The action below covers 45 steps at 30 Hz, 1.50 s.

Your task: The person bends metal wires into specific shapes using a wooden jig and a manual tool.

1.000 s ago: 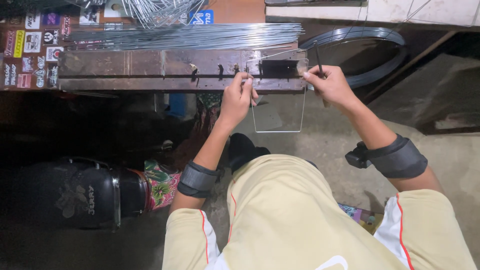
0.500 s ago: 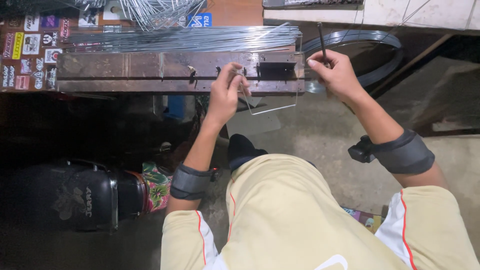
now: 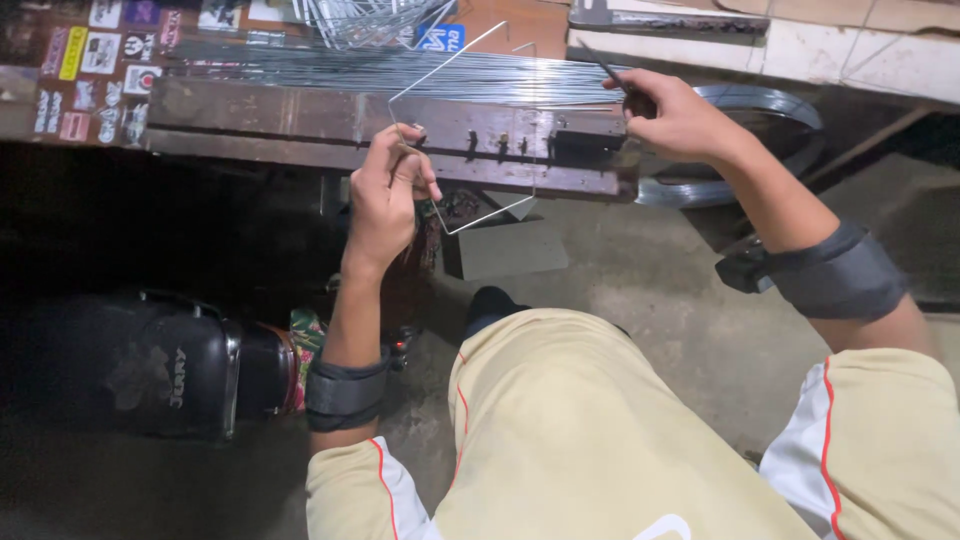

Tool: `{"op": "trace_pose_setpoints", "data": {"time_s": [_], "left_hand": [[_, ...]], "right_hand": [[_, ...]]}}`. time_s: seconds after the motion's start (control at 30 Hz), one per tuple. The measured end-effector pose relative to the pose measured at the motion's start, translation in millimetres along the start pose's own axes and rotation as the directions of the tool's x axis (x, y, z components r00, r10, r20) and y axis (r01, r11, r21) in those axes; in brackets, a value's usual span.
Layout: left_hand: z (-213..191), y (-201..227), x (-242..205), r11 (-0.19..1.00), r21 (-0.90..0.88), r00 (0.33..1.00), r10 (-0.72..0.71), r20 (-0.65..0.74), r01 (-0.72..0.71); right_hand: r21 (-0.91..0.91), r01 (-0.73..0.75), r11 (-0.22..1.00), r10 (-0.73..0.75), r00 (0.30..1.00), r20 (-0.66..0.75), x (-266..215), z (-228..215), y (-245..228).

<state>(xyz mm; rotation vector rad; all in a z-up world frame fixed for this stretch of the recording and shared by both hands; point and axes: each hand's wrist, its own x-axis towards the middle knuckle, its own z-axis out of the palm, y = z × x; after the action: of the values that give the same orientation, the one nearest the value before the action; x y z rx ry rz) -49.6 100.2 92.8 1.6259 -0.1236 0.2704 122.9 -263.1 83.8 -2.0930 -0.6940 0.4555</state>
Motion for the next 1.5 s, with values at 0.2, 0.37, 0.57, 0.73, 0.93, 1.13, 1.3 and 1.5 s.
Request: {"op": "trace_pose_setpoints", "data": {"time_s": [0.2, 0.37, 0.57, 0.73, 0.93, 1.13, 1.3, 1.5], "left_hand": [[-36.8, 10.0, -8.8, 0.996, 0.053, 0.997, -0.067, -0.035, 0.068], [-64.5, 17.7, -17.3, 0.993, 0.068, 0.995, -0.089, -0.041, 0.092], [-91.6, 15.0, -26.6, 0.990, 0.057, 0.992, -0.126, -0.019, 0.127], [-102.7, 16.6, -28.2, 0.990, 0.051, 0.991, -0.130, 0.021, 0.129], [-106.3, 21.9, -25.9, 0.992, 0.071, 0.990, -0.110, 0.093, 0.104], [-102.7, 28.3, -19.7, 0.998, 0.050, 0.982, -0.050, 0.183, 0.042], [-94.1, 26.8, -7.6, 0.999, -0.043, 0.975, 0.018, 0.223, -0.008], [-71.3, -17.4, 22.7, 0.937, -0.347, 0.975, 0.039, 0.217, 0.040]], "right_hand": [[-0.338, 0.268, 0.902, -0.255, 0.963, 0.085, 39.1, 14.1, -16.7], [-0.417, 0.200, 0.887, -0.170, 0.980, 0.107, 62.4, 42.4, -57.1], [-0.521, 0.229, 0.822, -0.193, 0.973, 0.122, 86.1, 77.9, -65.8], [-0.553, 0.301, 0.777, -0.273, 0.953, 0.134, 99.8, 97.8, -49.2], [-0.432, 0.196, 0.880, -0.175, 0.981, 0.088, 91.9, 95.0, -55.9], [-0.429, 0.200, 0.881, -0.269, 0.957, -0.107, 72.8, 91.4, -55.3], [-0.300, 0.257, 0.919, -0.301, 0.947, -0.111, 40.8, 87.3, -82.3], [0.022, 0.212, 0.977, -0.212, 0.977, -0.005, 7.7, 104.4, -76.8]]}}
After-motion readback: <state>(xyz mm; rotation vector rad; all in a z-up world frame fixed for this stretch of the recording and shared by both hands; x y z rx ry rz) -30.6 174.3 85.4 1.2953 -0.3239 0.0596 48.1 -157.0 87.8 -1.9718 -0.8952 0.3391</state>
